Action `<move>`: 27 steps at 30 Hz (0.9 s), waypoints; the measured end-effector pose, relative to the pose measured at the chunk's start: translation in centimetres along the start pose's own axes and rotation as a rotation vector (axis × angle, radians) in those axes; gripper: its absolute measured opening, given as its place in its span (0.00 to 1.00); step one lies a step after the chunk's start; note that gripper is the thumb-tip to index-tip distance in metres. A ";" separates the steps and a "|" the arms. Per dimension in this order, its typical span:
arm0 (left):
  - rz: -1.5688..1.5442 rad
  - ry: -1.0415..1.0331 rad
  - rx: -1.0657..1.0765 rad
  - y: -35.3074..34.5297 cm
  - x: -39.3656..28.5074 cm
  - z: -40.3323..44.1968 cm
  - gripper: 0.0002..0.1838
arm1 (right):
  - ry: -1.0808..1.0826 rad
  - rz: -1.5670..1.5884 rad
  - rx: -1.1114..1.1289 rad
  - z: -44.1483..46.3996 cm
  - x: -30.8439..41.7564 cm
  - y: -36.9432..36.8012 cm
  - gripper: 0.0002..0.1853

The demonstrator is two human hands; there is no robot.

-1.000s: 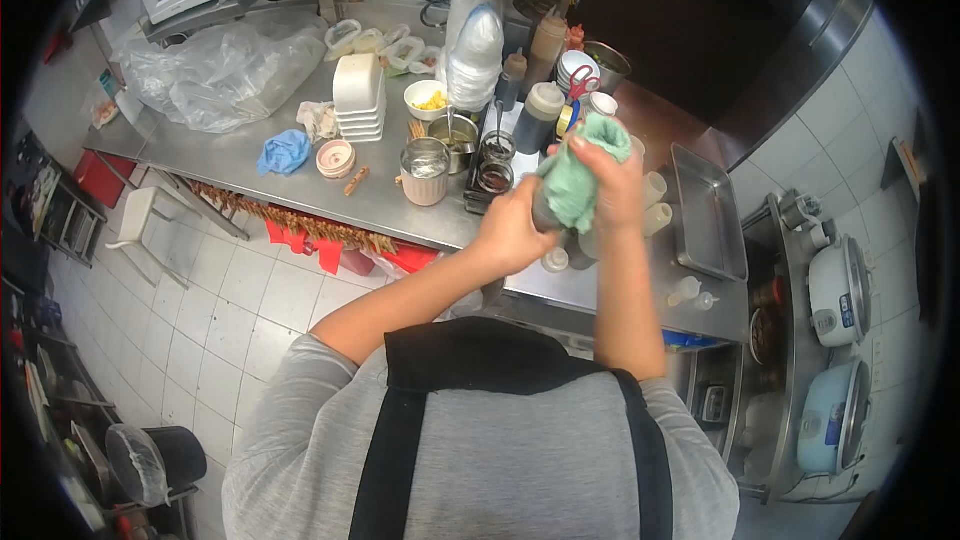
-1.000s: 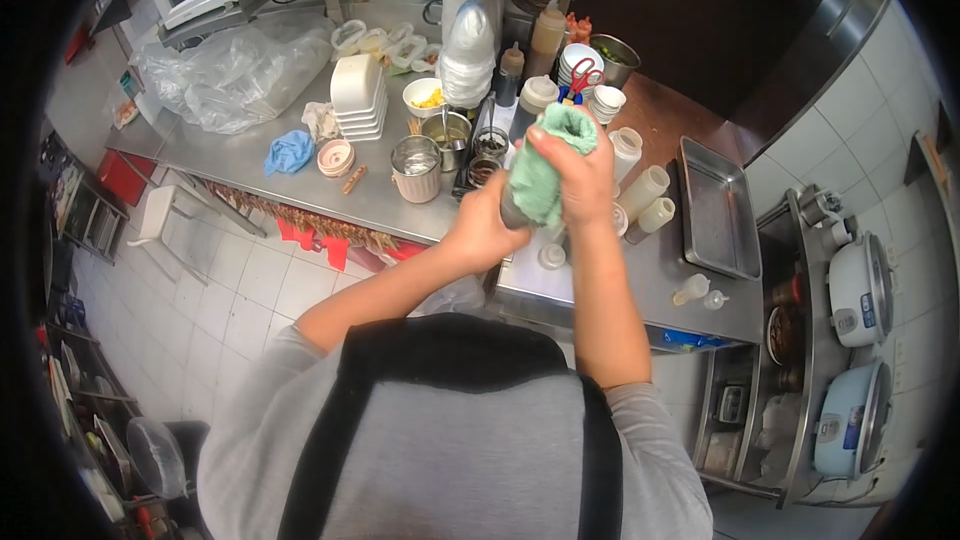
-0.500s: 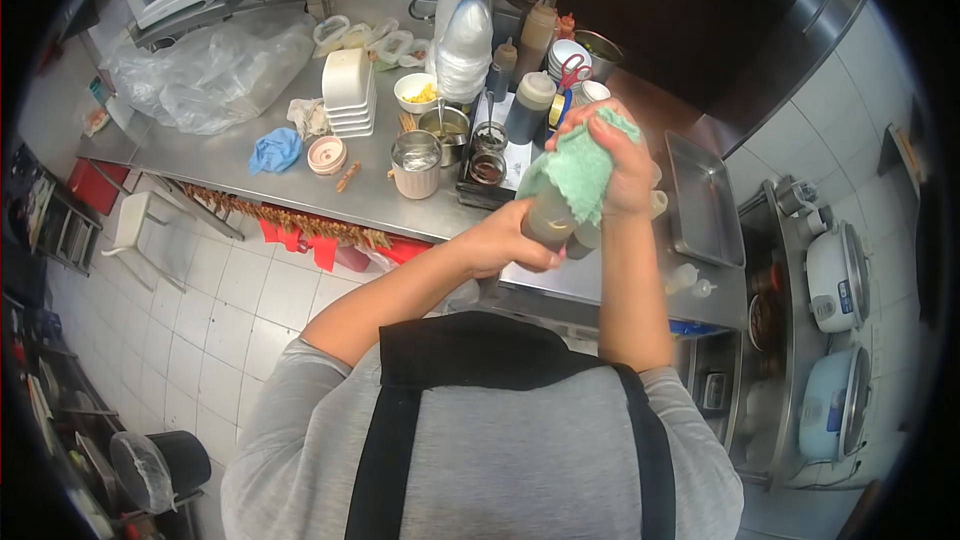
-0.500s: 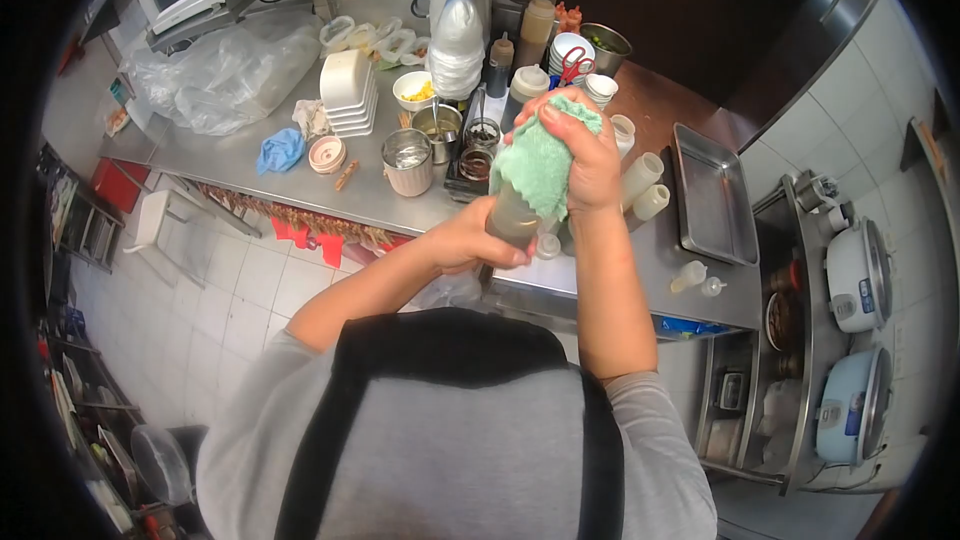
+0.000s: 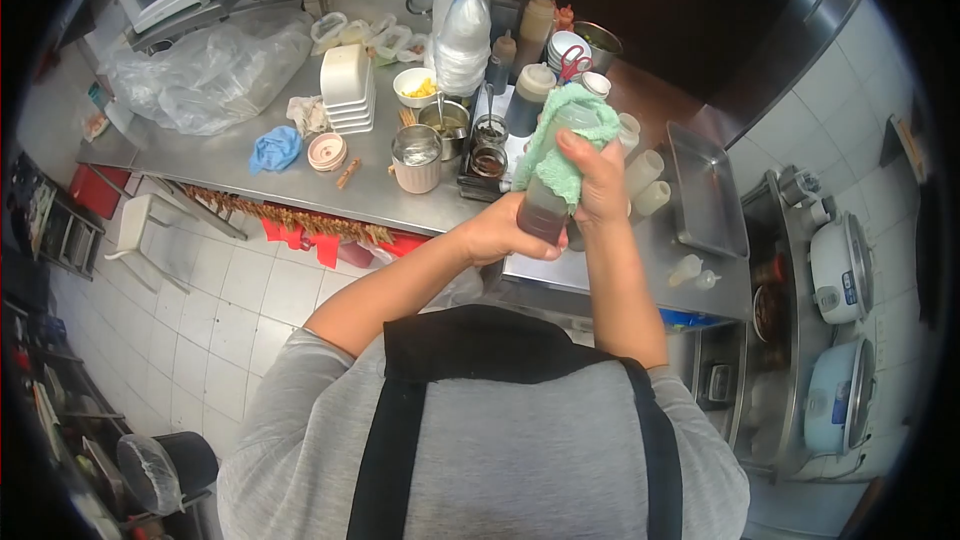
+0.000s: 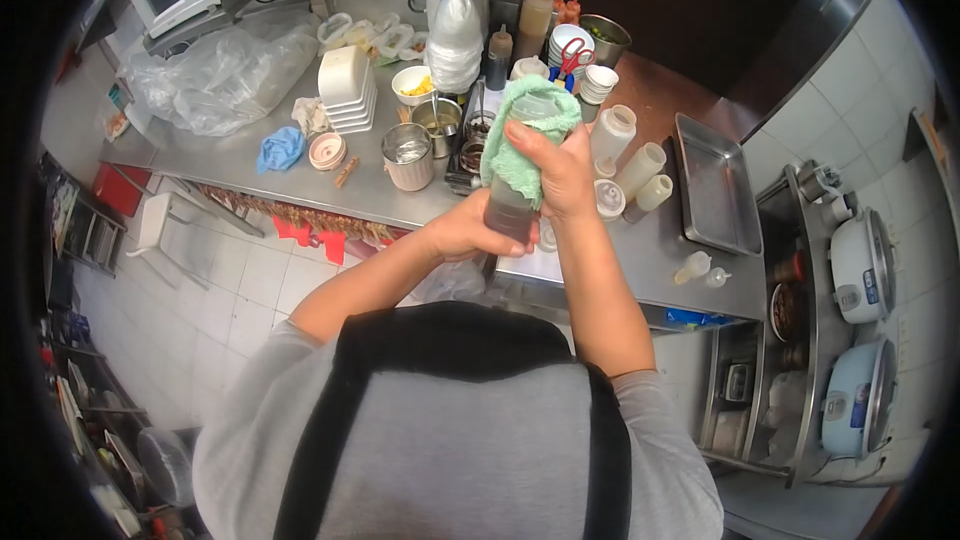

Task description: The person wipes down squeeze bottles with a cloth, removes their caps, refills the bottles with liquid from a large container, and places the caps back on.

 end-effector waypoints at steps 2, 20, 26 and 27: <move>0.234 -0.029 -0.186 0.2 -0.3 0.2 0.26 | 0.043 -0.082 -0.056 0.1 -0.8 0.5 0.20; 0.325 -0.345 -0.278 -1.8 1.7 -0.5 0.36 | 0.116 -0.182 -0.166 0.0 1.0 0.4 0.26; -0.280 -0.151 -0.127 -0.7 -0.9 1.1 0.32 | 0.260 -0.316 -0.121 0.0 -0.4 1.0 0.27; -0.174 -0.148 -0.155 -0.3 -0.7 1.3 0.27 | 0.323 -0.418 -0.148 0.0 -0.9 1.3 0.27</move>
Point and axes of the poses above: each hand's wrist, its own z-axis towards the middle knuckle, its own y-axis out of the back of the hand, x = y × z, the point moved 2 cm from there along z, towards the middle knuckle, and after that the axes turned 5 degrees about -y, right-handed, at the moved point
